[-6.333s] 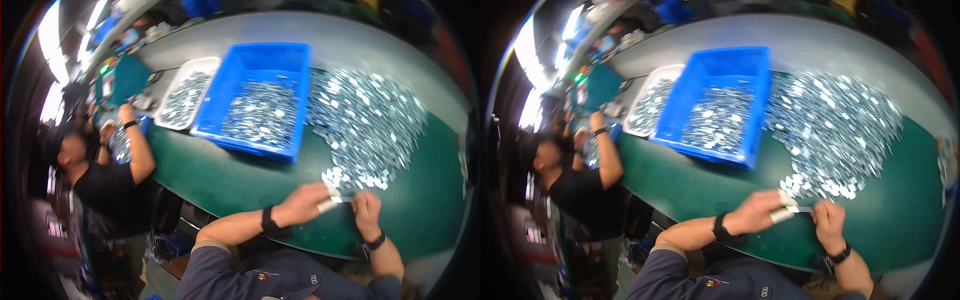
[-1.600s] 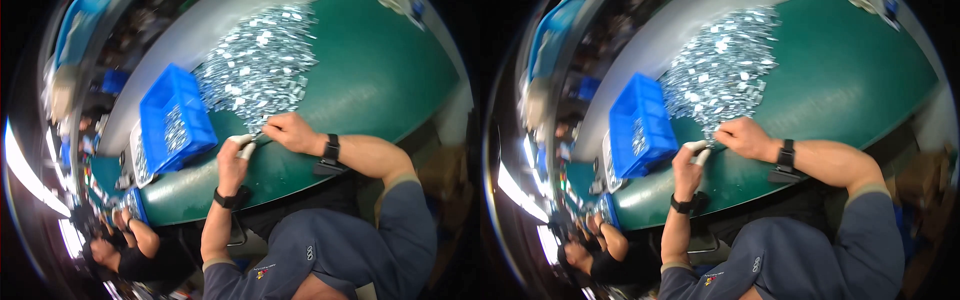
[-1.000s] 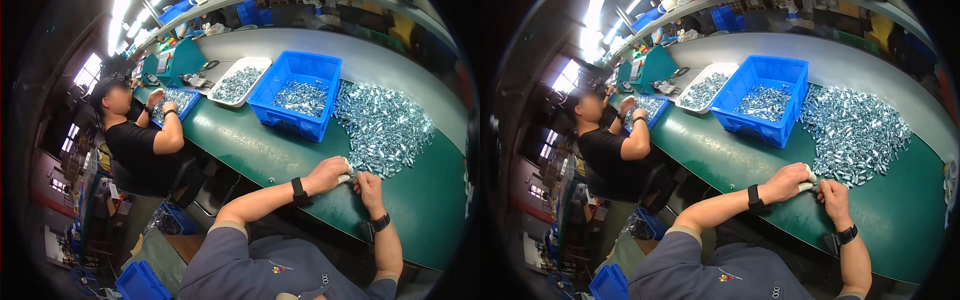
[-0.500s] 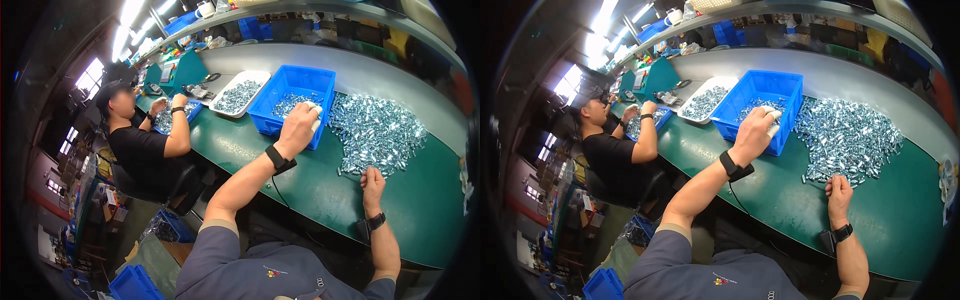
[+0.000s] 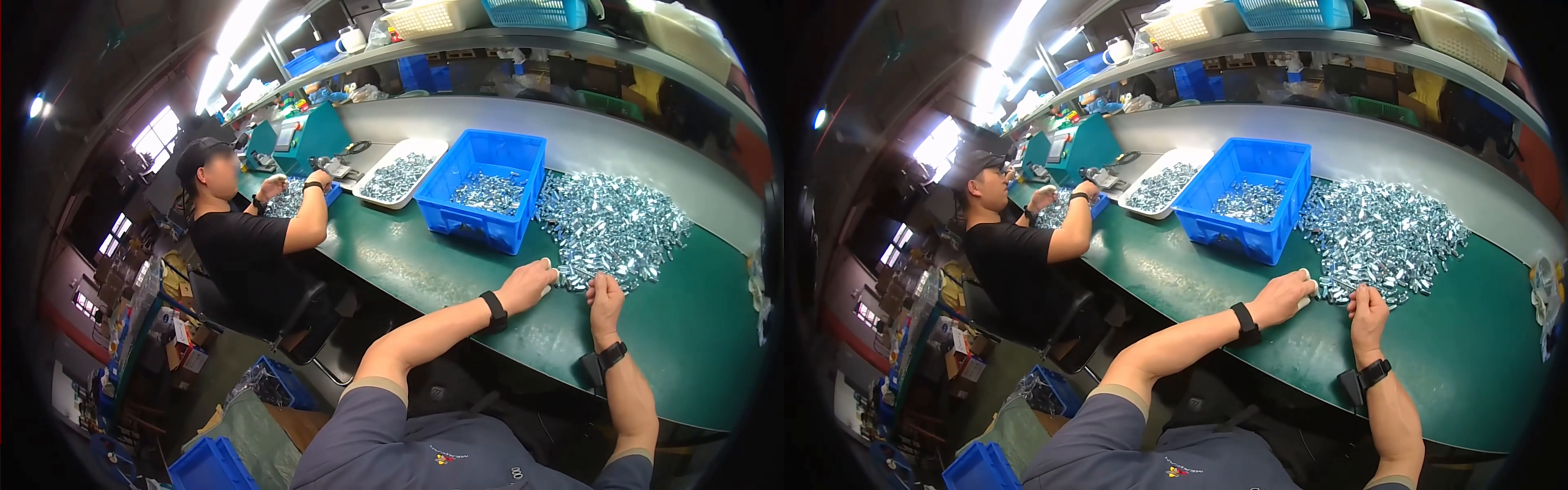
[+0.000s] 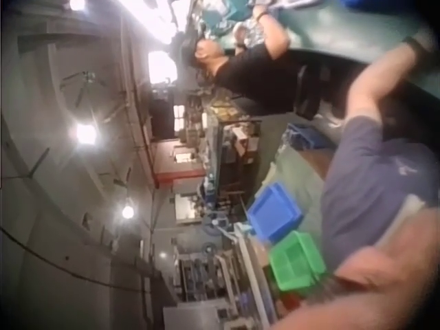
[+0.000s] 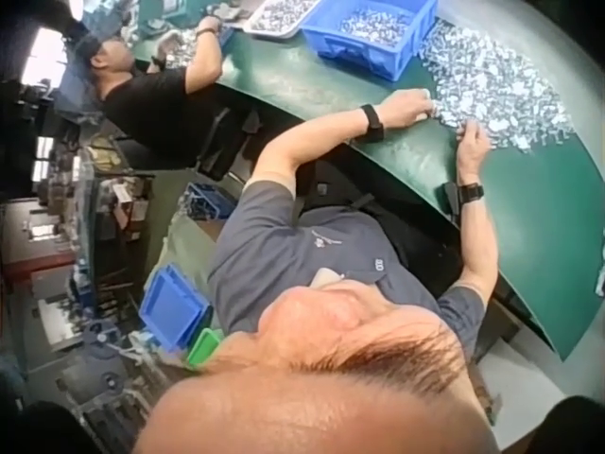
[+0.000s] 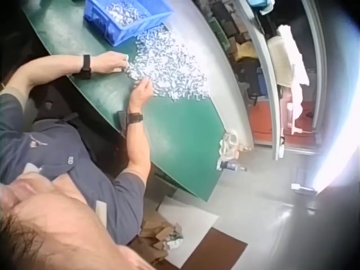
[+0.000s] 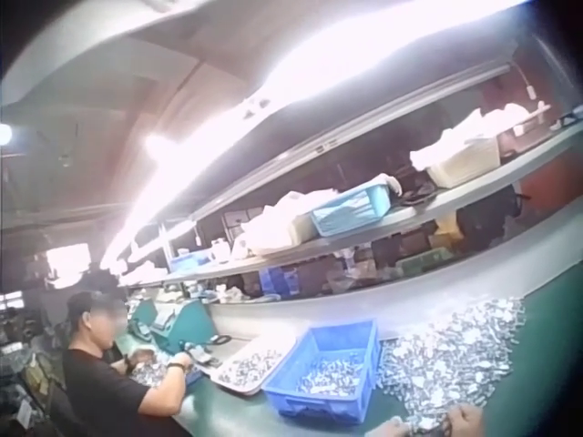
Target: The person picks up a metal component and a thin rod, inserts the rod into the component, and places the assembly into a blue bin, repeating this process several times.
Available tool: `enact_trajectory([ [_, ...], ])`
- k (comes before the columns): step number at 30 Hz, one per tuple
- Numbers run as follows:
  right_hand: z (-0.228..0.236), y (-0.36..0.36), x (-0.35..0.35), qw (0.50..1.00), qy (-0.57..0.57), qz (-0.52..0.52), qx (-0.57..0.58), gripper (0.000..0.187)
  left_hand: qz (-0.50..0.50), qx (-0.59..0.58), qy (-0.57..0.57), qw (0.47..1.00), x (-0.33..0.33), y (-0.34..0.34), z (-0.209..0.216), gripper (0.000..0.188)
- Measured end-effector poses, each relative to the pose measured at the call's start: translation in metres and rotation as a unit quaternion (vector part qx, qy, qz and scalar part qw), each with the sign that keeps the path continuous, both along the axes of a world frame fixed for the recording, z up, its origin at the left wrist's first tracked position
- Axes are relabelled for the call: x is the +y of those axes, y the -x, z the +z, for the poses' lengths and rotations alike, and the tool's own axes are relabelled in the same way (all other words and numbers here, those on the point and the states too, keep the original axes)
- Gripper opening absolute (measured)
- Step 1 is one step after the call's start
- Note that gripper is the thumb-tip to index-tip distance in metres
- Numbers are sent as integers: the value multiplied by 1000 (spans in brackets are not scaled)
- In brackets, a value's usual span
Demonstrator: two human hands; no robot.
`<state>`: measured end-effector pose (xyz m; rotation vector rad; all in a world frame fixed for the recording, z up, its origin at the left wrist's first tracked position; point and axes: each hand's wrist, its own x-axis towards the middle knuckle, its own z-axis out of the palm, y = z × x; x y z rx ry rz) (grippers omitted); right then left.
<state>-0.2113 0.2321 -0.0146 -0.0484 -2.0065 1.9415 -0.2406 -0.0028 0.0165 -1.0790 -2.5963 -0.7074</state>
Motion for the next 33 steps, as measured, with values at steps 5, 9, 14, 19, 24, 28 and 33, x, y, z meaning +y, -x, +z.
enact_trajectory([
  [5, -16, 2, 0, 999, -38, -30, 3, 36, 16, -45, -81, 996, -1, -10, -5, 19],
  [9, -19, 5, -9, 990, -125, -62, 24, 35, 41, -84, -151, 984, -16, 8, -16, 17],
  [14, 6, 9, -26, 977, -143, -125, 96, 35, 73, -203, -238, 947, -36, 21, -11, 21],
  [19, 4, 4, -12, 970, -198, -132, 52, 35, 43, -295, -252, 921, -30, 35, -14, 32],
  [24, 5, -4, -11, 959, -249, -123, 56, 32, 26, -375, -243, 894, -39, 30, -20, 27],
  [28, 12, -3, -24, 942, -303, -121, 74, 29, -27, -396, -285, 873, -52, 31, -19, 26],
  [33, 10, -8, -29, 925, -357, -125, 45, 25, -86, -362, -324, 870, -51, 33, -23, 25],
])
